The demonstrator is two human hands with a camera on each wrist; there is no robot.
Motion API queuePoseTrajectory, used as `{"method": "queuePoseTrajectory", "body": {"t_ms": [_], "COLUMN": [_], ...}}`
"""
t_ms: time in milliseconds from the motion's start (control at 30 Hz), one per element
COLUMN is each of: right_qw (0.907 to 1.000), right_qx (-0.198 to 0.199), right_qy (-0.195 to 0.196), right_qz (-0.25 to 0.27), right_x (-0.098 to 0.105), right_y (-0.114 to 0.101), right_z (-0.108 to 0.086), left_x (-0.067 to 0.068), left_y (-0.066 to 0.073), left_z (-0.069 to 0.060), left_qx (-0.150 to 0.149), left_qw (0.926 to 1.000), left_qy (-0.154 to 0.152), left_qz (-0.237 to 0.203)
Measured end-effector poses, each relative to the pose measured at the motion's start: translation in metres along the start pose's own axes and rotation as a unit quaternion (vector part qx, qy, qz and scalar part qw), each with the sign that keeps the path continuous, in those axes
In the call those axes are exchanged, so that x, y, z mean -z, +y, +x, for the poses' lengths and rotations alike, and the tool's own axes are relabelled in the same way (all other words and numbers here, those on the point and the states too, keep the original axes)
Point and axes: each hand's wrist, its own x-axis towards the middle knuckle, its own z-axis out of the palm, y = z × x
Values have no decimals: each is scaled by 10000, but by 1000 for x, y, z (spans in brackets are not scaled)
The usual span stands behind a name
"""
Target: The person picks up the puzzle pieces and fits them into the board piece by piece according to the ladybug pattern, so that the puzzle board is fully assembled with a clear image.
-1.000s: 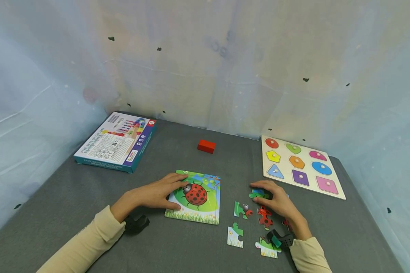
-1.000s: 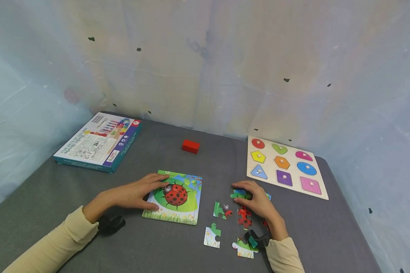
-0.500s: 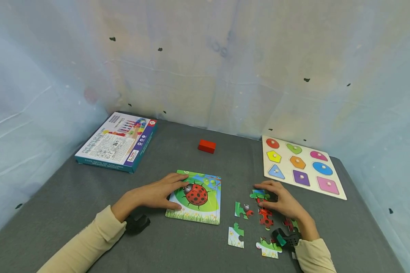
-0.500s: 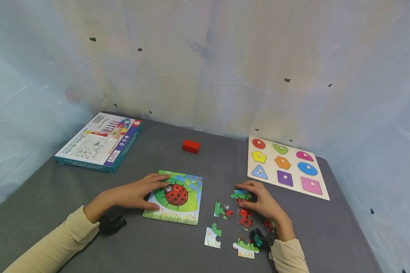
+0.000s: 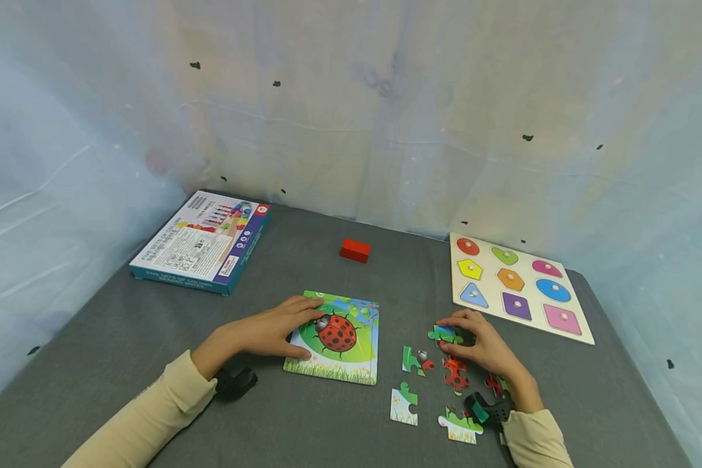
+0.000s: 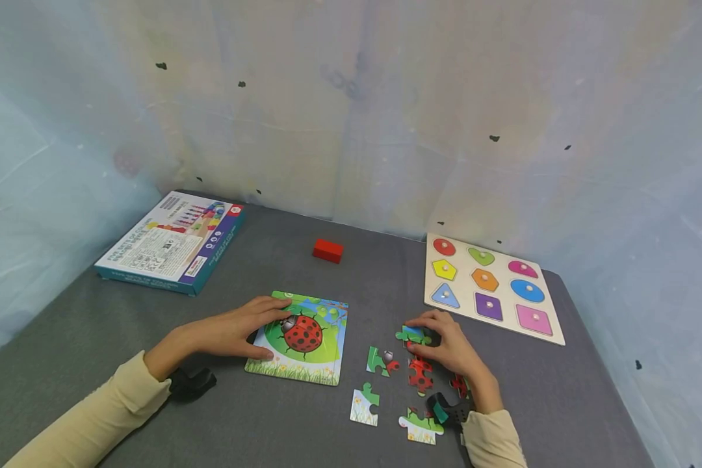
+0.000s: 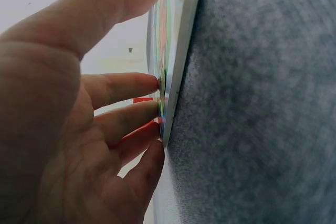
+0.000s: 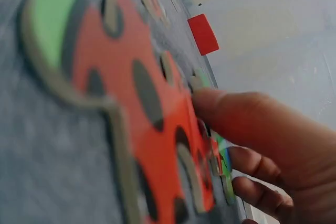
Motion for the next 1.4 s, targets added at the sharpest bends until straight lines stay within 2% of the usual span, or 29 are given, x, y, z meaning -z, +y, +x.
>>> {"method": "queuePoseTrajectory", "body": {"t_ms": [233, 433, 733, 900, 1100, 1267, 1400], "right_qw": [9979, 9950, 9932, 9947, 9960, 9977, 9968], "right_qx": [361, 824, 1058, 984, 802, 448, 454], "right_qy": [262, 220, 76, 172, 315, 88, -39], "right_qz": [467, 511, 471, 241, -256, -492, -661], "right_x": [4, -8, -29, -44, -64, -81, -91], "right_y": [-46, -57, -89, -108, -117, -119, -118], "right_z": [14, 41, 82, 98, 110, 115, 116], "left_x": [3, 10, 9, 10, 12, 13, 13], "left_y": [1, 4, 9, 9, 7, 2, 0], "left_z": [1, 7, 15, 16, 15, 11, 10], "left_qx": [-96, -89, -341, -329, -418, -591, -573], "left_qw": [9999, 9995, 9963, 9963, 9973, 9979, 9983], "left_qy": [-44, -98, 445, 464, 195, 70, -3], "left_qz": [77, 270, 654, 642, 569, 273, 118]}}
